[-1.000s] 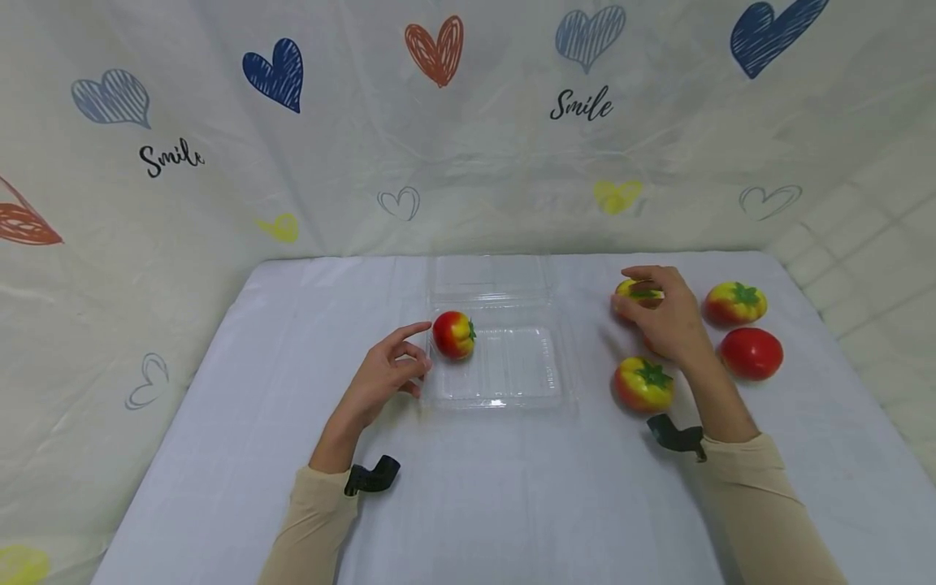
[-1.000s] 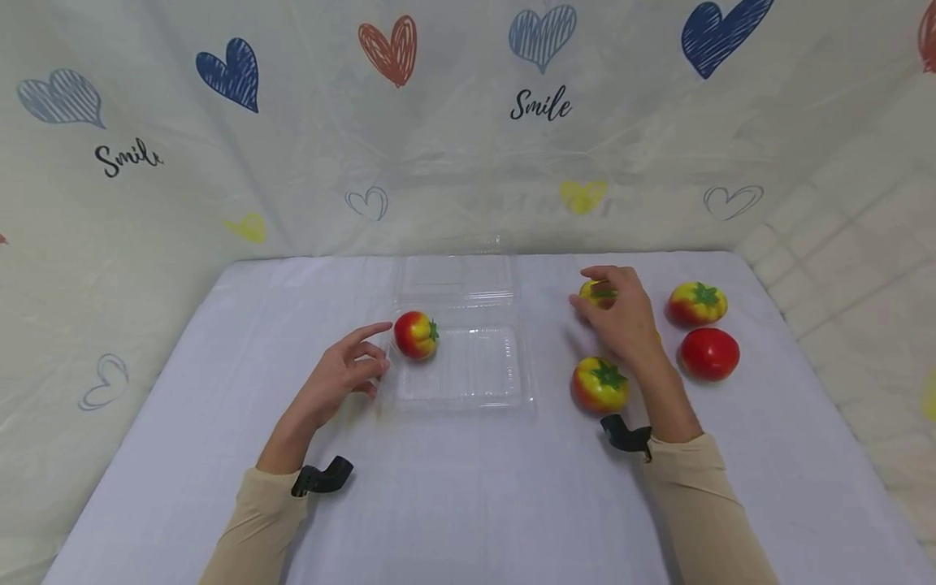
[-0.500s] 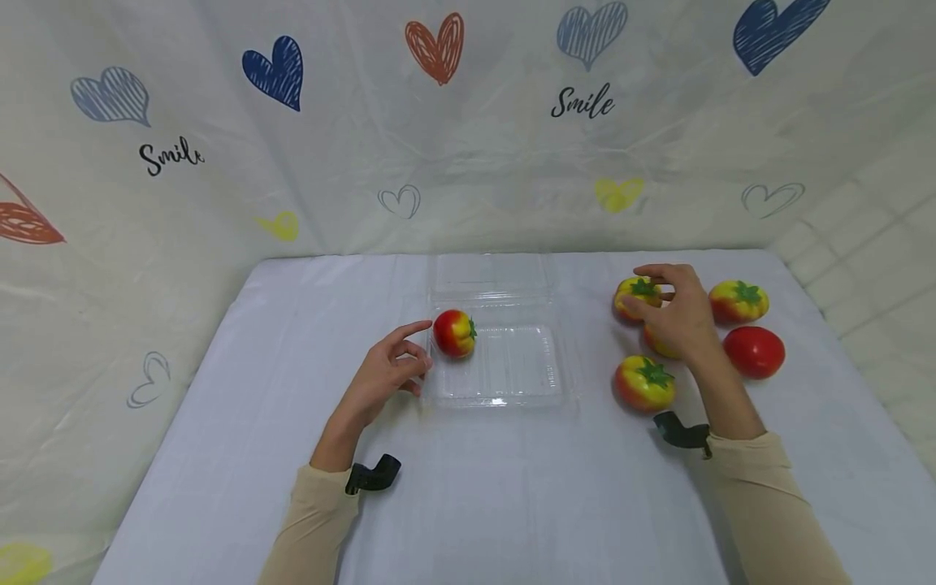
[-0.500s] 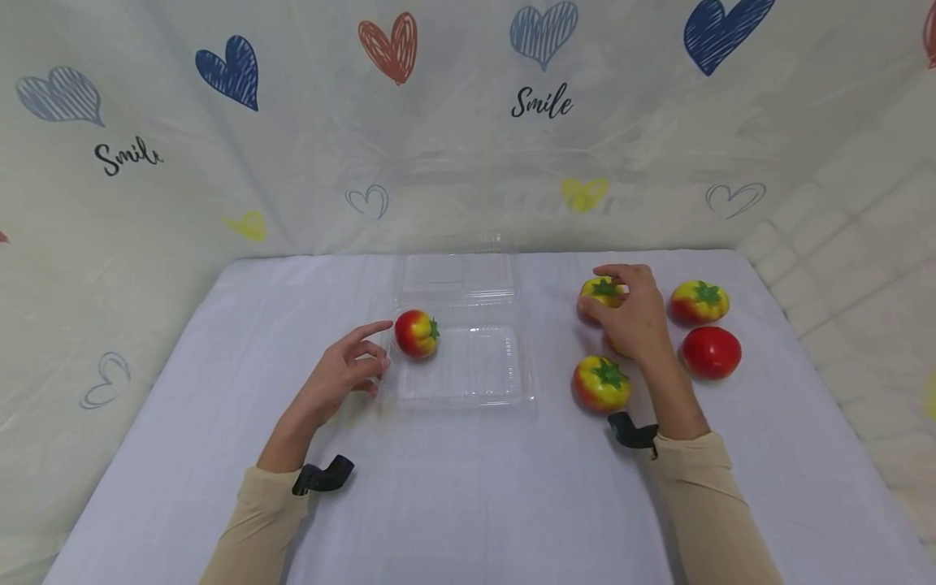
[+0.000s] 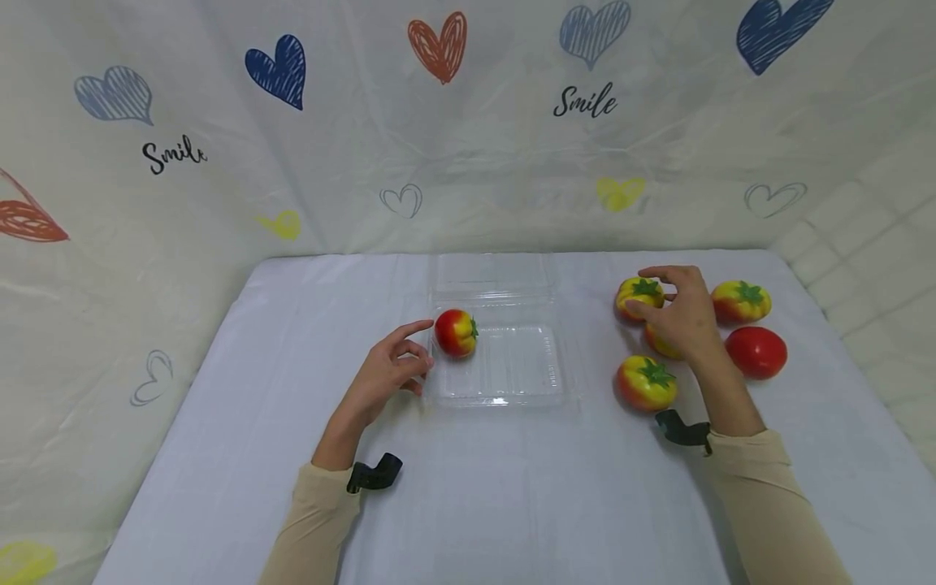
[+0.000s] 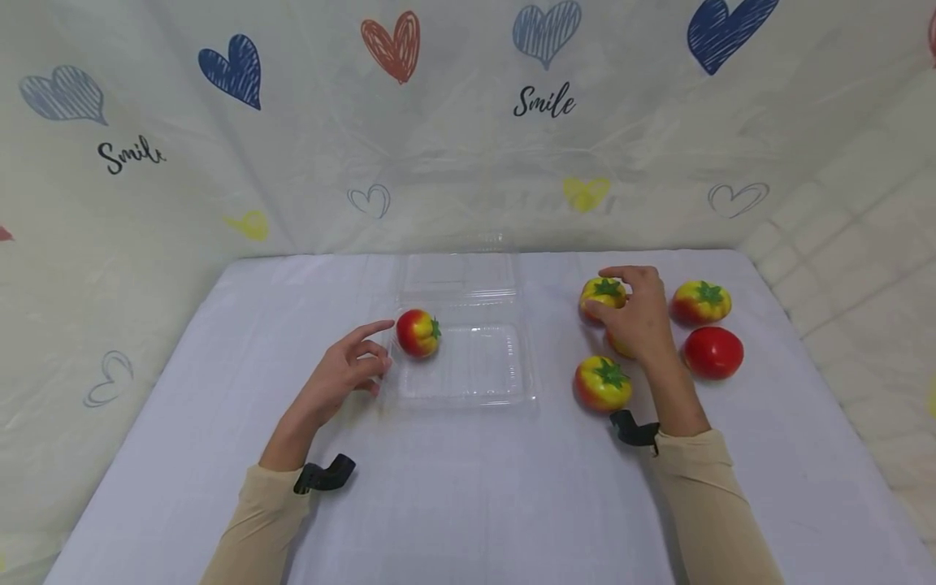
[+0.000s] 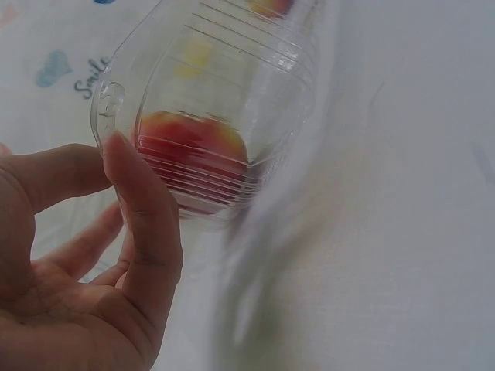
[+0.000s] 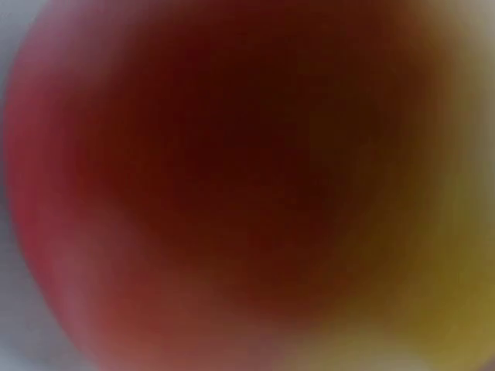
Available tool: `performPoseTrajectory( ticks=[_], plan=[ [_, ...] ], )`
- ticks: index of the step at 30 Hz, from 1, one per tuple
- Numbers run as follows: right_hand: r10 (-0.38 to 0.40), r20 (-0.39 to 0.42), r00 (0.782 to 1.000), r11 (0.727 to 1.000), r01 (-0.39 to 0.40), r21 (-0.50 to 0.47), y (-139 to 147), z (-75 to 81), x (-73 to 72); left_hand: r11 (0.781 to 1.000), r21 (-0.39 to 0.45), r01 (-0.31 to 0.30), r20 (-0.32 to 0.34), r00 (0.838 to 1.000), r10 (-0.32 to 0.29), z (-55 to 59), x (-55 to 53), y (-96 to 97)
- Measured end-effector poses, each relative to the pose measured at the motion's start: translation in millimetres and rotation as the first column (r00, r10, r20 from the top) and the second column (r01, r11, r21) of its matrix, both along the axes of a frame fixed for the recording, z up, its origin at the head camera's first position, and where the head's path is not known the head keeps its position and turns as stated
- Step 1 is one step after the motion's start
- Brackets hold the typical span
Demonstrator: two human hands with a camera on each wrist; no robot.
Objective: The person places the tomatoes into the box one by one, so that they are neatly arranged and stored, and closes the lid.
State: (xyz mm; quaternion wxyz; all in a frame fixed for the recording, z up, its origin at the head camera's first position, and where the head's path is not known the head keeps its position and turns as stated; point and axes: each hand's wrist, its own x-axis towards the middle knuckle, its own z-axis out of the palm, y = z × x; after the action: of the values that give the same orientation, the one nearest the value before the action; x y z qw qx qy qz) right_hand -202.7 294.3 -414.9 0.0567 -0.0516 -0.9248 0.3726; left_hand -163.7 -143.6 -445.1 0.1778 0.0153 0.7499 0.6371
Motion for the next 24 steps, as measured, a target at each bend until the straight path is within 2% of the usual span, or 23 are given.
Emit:
performPoseTrajectory(
  ticks=[12, 24],
  plan=[
    [0.011, 0.095, 0.995, 1.000, -0.013, 0.015, 11, -3.3, -3.0, 1.000, 0.017, 0.007, -0.001, 1.000, -0.007, 0.6, 0.0, -0.1],
    [0.054, 0.205, 0.977, 0.996, -0.067, 0.057, 17, -5.4, -5.4, 1.000, 0.016, 0.004, 0.003, 1.000, -0.004, 1.9, 0.5, 0.2]
  ],
)
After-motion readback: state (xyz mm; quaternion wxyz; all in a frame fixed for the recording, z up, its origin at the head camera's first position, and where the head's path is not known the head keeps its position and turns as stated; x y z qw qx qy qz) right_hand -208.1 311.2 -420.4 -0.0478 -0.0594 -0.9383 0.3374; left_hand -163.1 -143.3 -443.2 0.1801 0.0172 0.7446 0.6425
